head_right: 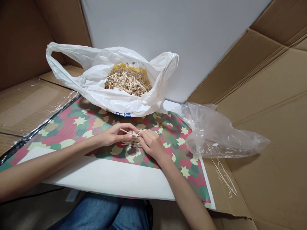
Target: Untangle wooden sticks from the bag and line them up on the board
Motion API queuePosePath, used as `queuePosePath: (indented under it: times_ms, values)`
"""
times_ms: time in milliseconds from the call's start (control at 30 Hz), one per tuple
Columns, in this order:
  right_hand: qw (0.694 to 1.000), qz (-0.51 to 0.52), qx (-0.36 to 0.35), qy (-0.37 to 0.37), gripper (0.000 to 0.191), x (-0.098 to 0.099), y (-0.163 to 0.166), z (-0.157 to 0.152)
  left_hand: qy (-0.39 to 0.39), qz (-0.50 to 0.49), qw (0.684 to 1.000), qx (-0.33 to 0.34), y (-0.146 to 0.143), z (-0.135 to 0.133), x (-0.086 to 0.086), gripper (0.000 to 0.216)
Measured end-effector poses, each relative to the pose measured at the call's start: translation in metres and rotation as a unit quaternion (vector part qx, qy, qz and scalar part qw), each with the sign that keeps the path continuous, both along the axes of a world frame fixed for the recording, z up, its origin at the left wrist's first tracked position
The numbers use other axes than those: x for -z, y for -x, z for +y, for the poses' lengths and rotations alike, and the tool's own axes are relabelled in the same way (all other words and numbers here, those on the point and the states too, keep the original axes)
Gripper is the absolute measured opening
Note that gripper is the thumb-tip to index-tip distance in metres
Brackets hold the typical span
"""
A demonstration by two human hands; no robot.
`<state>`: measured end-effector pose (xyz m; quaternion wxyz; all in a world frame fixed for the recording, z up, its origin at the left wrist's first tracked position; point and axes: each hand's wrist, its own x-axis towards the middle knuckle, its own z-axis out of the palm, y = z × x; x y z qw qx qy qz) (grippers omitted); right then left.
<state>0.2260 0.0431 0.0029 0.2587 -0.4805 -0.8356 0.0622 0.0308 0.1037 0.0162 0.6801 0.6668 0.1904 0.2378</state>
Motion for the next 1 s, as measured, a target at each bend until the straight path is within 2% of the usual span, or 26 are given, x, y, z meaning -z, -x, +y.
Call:
queuePosePath:
  times_ms: [100,200,300,433,567,633,800,1000]
  values:
    - [1.000,0.018,0.008,-0.013,0.022,-0.001,-0.001,-0.001,0.105,-0.045,0.993,0.024,0.002,0.003,-0.003,0.027]
    - [0.999,0.030,0.007,-0.021,0.022,-0.004,0.000,-0.002,0.242,-0.093,0.964,0.054,0.003,0.003,-0.003,0.034]
    - [0.999,0.028,-0.002,-0.020,0.022,-0.004,0.001,-0.002,0.303,-0.086,0.948,0.043,0.001,0.001,-0.001,0.021]
    - [0.999,0.036,-0.004,-0.007,0.022,-0.003,0.002,-0.002,0.292,-0.103,0.949,0.061,-0.001,-0.006,-0.001,0.018]
    - [0.996,0.087,-0.020,0.030,0.022,-0.003,0.006,-0.003,0.273,-0.127,0.949,0.095,-0.003,-0.010,-0.002,0.033]
    - [0.993,0.101,-0.028,0.050,0.022,-0.003,0.009,-0.004,0.251,-0.127,0.956,0.081,-0.003,-0.011,0.000,0.037]
    - [0.993,0.094,-0.019,0.062,0.025,-0.004,0.013,-0.007,0.169,-0.102,0.980,0.014,-0.005,-0.009,0.006,0.026]
    - [0.995,0.080,-0.039,0.044,0.022,-0.005,0.016,-0.009,0.164,-0.094,0.982,-0.010,-0.005,-0.008,0.008,0.026]
